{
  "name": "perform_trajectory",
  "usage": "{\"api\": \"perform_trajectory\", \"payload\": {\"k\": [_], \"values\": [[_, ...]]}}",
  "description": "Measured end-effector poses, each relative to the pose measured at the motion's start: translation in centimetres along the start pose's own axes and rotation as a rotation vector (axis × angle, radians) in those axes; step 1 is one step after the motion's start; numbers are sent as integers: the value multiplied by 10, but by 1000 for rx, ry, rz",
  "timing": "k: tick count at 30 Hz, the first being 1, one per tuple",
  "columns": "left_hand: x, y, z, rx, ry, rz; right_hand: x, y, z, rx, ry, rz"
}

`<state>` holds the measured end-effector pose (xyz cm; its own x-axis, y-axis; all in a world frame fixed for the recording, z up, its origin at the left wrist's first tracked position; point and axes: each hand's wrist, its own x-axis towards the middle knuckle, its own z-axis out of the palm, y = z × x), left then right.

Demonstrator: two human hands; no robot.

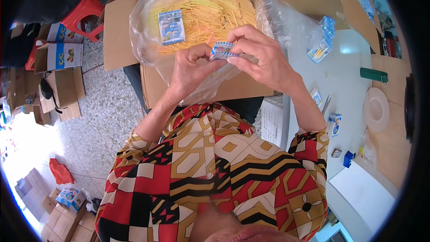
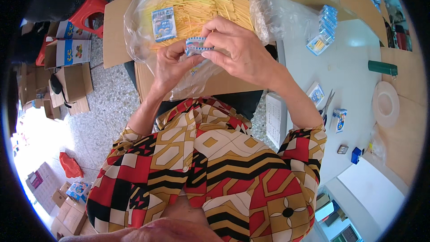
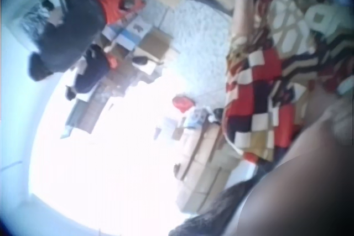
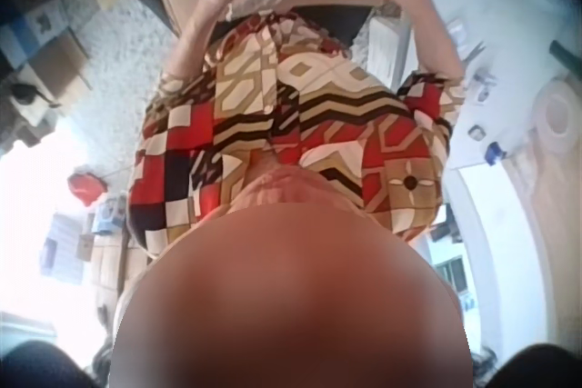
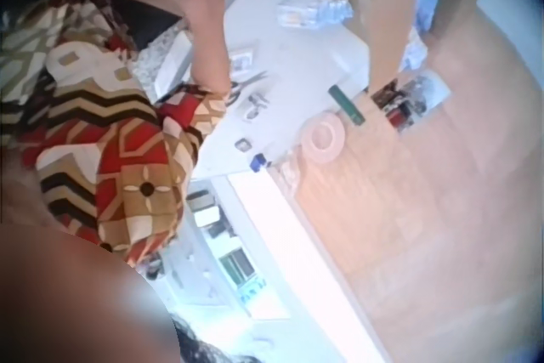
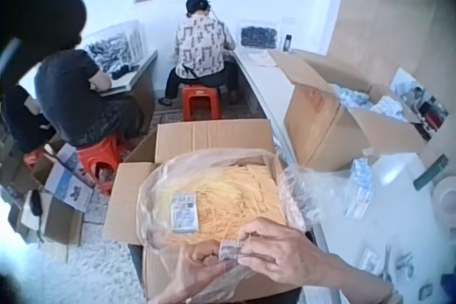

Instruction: Placing thin yellow sticks into small blue packets and organizing them.

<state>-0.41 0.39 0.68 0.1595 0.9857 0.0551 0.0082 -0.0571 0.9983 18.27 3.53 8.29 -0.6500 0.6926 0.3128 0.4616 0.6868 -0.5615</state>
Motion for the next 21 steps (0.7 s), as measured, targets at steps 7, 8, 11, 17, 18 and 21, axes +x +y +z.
{"api": "perform_trajectory", "payload": {"k": [7, 8, 11, 17, 18, 21], "values": [[-1, -11, -8, -131, 12, -135, 23, 50, -5, 311, 99, 485], [0, -11, -9, -175, 21, -129, 27, 67, -4, 308, 100, 487], [1, -7, -11, -194, 21, -119, 33, 140, 12, 75, 164, 515], [1, -6, -17, -156, 13, -109, 51, 225, 41, -518, 115, 237], [1, -6, -18, -147, 16, -115, 55, 230, 44, -585, 40, 291], [1, -9, -23, -99, 4, -120, 70, 239, 46, -683, -126, 398]]}}
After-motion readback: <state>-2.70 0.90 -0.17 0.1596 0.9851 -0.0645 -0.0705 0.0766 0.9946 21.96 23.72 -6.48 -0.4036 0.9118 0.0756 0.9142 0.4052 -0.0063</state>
